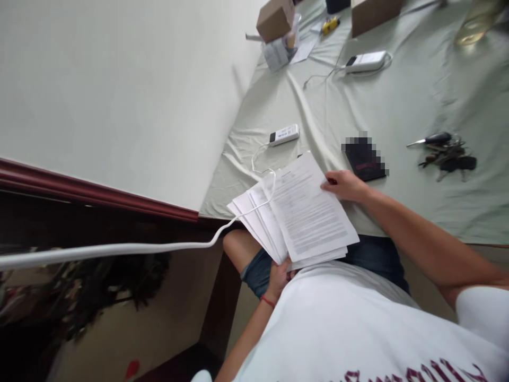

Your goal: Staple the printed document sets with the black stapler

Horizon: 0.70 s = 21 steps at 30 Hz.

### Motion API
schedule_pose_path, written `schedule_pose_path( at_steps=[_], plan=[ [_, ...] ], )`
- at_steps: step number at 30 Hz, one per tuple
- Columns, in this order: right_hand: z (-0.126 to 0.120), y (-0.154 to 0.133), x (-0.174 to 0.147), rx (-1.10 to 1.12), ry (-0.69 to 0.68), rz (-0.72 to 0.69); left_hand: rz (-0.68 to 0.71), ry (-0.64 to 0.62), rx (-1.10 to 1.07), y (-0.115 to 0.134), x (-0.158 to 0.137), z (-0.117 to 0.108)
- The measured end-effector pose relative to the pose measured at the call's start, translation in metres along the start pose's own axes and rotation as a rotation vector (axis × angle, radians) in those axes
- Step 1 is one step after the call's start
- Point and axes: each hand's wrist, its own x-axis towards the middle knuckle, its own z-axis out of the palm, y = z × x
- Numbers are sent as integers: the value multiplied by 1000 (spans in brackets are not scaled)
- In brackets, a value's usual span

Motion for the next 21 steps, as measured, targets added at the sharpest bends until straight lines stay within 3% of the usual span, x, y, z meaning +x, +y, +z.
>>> schedule_pose_path(
  at_steps=[9, 15, 21],
  plan=[
    [-10, 1, -1, 222, 312, 87, -51, 24, -88, 5, 2, -3],
    [-4, 8, 0, 390, 216, 75, -35, -6, -114, 3, 3, -5],
    [-4, 6, -2, 389, 137, 81, -16, -20, -94, 3, 5, -6]
  ],
)
